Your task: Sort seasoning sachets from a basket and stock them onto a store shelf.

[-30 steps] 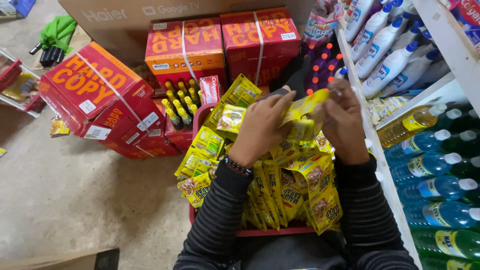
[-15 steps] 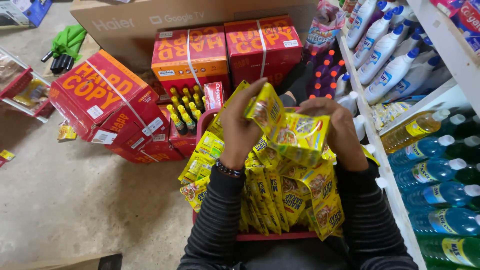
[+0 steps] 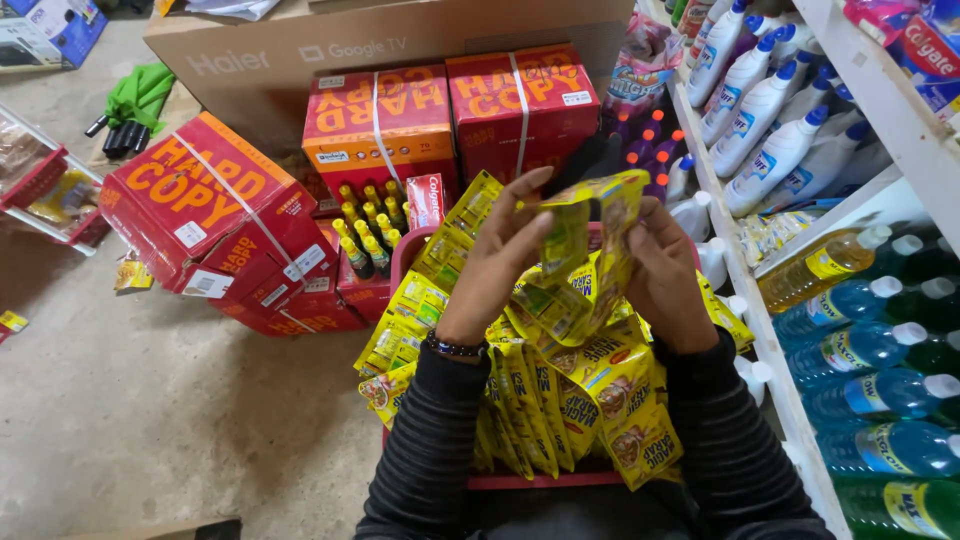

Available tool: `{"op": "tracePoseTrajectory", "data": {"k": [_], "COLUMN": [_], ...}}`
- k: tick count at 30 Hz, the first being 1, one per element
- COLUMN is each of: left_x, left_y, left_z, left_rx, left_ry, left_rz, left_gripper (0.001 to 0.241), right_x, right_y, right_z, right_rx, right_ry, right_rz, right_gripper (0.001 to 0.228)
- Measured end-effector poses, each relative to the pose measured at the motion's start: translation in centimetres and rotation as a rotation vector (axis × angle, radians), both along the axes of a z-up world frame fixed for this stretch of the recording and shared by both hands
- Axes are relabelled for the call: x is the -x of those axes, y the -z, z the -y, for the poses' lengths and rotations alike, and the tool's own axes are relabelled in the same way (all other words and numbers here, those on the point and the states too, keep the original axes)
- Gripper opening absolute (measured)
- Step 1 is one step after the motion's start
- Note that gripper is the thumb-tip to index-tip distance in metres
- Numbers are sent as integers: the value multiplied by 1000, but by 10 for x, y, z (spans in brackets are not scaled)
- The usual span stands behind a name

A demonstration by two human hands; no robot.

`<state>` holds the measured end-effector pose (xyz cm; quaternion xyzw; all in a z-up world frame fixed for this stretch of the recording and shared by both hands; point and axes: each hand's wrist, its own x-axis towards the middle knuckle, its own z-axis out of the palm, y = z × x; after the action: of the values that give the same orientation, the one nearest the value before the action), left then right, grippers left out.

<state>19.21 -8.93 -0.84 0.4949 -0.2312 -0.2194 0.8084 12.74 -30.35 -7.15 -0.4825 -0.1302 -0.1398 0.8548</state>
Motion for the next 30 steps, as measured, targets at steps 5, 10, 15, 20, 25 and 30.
{"op": "tracePoseTrajectory", "data": {"k": [5,10,15,20,25,30], "left_x": [2,-7,-16,-12,-5,12], "left_y": [19,33,37,28,25,15], "left_z": [7,5,2,-3,1,14], "left_rx": [93,-386,-276,-152,-67,246], "left_ry": [186,-51,-96,-155,-132,163], "left_rz": [423,728,468,72,-54,-77], "left_gripper": [64,47,42,60,67,73], "right_x": [3,14,12,7,5,1], "right_y": [7,1,-1,-10,-12,-10], "right_z": [-1,7,14,-16,-28,-33], "right_rx": [-110,-188,-291,25,257,403], "right_ry": [13,-146,-172,66,215,307], "right_rz": [76,269,315,-45,-95,-45], "right_gripper": [32,39,32,18,17,17]}}
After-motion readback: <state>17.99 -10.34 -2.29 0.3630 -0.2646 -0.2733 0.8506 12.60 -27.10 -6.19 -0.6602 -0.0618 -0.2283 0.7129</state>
